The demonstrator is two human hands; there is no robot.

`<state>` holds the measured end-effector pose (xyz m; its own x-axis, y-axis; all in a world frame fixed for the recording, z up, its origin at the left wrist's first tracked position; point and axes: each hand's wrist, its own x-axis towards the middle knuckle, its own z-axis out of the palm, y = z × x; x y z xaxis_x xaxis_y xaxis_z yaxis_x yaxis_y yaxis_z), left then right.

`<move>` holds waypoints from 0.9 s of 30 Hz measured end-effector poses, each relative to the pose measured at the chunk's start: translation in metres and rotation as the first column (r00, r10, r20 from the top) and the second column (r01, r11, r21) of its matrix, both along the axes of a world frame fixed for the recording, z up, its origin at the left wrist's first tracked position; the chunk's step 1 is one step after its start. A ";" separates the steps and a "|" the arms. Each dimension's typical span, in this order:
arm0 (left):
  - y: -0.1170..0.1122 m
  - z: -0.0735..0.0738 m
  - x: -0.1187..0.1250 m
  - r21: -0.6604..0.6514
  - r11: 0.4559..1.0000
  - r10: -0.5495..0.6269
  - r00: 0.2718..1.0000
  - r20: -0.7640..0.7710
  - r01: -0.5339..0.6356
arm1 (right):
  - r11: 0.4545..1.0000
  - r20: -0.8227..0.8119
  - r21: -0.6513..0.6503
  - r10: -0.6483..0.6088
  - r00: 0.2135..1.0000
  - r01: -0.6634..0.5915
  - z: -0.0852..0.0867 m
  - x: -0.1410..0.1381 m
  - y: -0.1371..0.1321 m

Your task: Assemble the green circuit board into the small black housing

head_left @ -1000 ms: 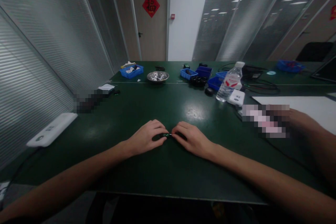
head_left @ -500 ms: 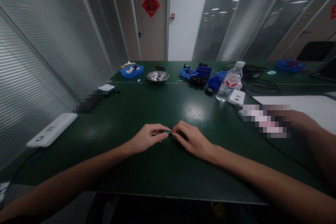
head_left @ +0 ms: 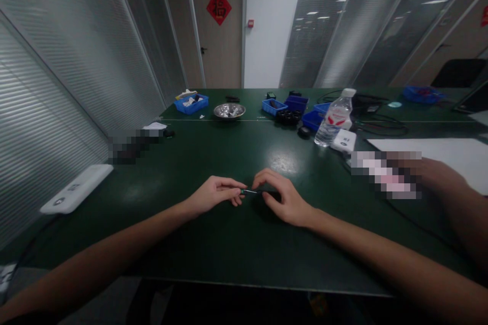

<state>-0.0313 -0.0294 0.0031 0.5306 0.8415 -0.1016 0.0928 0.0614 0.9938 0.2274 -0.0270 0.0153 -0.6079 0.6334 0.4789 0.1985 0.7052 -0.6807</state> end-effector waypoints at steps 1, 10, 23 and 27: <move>0.000 0.001 0.000 -0.007 1.000 -0.002 1.000 0.001 0.002 | 0.999 -0.037 -0.054 0.003 0.999 -0.005 -0.001 0.001 0.002; 0.001 0.008 -0.003 -0.047 0.997 -0.056 0.998 0.025 0.057 | 0.787 -0.380 -0.610 -0.189 0.906 -0.092 -0.016 -0.002 0.020; 0.000 0.002 -0.001 -0.047 0.999 -0.004 0.997 0.072 0.008 | 0.995 0.165 -0.023 -0.096 0.982 0.102 -0.008 -0.011 -0.005; 0.002 -0.003 -0.002 -0.034 0.990 0.144 0.980 0.136 -0.140 | 0.977 0.349 0.212 -0.092 0.932 0.017 -0.008 -0.006 0.000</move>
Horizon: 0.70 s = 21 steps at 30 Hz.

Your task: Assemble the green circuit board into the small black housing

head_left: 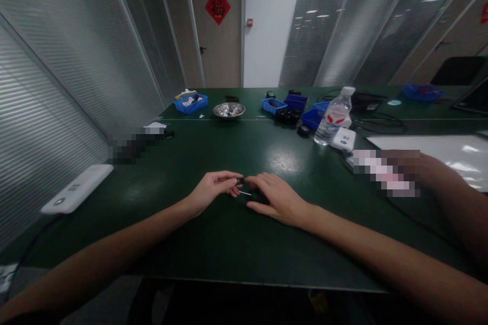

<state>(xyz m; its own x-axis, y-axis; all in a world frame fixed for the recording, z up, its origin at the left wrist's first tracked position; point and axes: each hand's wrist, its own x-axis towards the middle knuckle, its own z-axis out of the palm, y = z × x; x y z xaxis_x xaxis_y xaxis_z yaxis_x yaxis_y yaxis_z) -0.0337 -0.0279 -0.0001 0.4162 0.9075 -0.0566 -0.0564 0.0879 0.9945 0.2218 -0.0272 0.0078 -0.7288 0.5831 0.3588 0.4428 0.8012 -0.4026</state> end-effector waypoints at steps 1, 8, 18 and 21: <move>0.001 -0.001 -0.001 0.000 1.000 0.032 0.999 0.011 -0.032 | 0.999 0.045 0.049 0.016 0.999 -0.019 0.000 0.002 0.002; 0.003 -0.002 -0.002 -0.001 0.997 0.079 0.997 0.020 -0.079 | 0.991 0.130 0.131 0.001 0.992 -0.018 0.002 0.008 0.007; 0.003 -0.002 -0.003 -0.007 0.998 0.063 0.998 0.032 -0.062 | 0.987 0.069 0.106 -0.126 0.990 0.118 -0.002 0.015 0.012; 0.002 -0.001 -0.002 -0.012 0.998 0.062 0.997 0.047 -0.061 | 0.992 0.008 0.068 -0.104 0.995 0.103 -0.001 0.014 0.009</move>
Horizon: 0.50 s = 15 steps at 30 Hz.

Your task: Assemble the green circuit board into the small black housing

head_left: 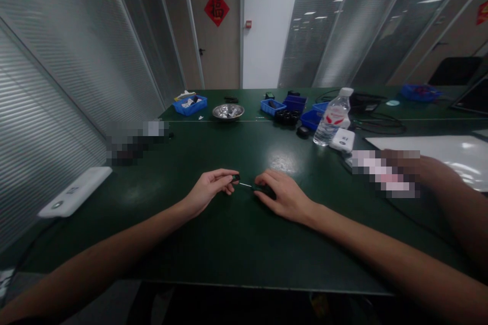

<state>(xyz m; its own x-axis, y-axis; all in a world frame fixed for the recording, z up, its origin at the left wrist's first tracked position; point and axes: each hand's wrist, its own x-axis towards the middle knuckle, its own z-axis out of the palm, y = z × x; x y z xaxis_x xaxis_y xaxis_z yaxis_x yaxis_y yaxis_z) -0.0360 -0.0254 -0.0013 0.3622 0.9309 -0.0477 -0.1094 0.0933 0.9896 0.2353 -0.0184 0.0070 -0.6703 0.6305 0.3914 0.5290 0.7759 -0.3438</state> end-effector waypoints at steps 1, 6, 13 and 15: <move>0.000 0.001 0.000 -0.002 1.000 -0.007 1.000 0.001 0.007 | 1.000 -0.016 -0.013 0.008 1.000 -0.008 0.000 -0.001 -0.001; -0.001 0.004 0.002 -0.009 0.999 -0.031 0.999 -0.005 0.031 | 0.999 -0.050 -0.049 0.001 0.999 -0.003 -0.002 -0.002 -0.004; -0.002 0.006 0.002 0.001 1.000 -0.002 0.999 -0.033 0.002 | 0.999 -0.057 -0.037 -0.009 0.998 0.007 0.002 -0.001 -0.005; -0.002 0.007 0.001 0.015 1.000 -0.013 0.998 -0.058 0.014 | 0.999 -0.040 -0.033 -0.004 0.999 0.002 0.002 -0.002 -0.006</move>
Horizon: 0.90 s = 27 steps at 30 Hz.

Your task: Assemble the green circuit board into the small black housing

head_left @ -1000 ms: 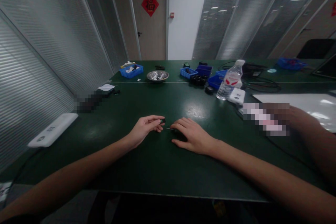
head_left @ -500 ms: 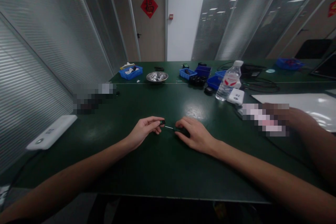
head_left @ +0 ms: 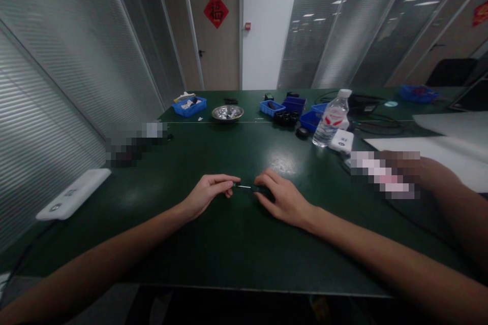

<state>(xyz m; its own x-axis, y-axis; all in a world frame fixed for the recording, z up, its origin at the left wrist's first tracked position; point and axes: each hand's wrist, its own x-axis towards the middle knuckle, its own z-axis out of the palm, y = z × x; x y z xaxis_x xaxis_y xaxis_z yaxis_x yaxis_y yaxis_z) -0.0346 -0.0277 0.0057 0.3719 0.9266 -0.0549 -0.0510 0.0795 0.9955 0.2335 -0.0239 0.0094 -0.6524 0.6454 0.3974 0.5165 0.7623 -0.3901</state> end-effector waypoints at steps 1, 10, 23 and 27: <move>0.000 0.000 0.000 0.013 1.000 -0.013 1.000 -0.015 0.013 | 1.000 0.004 0.002 0.001 1.000 -0.001 0.000 0.000 0.000; 0.001 -0.004 -0.002 0.084 0.993 -0.077 0.989 -0.126 0.088 | 0.997 -0.009 0.079 -0.027 1.000 0.027 -0.002 -0.001 0.001; 0.002 -0.005 -0.003 0.098 0.985 -0.128 0.982 -0.139 0.142 | 0.996 -0.065 -0.085 -0.004 0.998 -0.002 -0.005 -0.005 -0.003; 0.001 -0.005 -0.004 0.098 0.985 -0.123 0.979 -0.160 0.140 | 0.997 -0.010 -0.073 0.012 1.000 -0.013 -0.003 -0.008 -0.005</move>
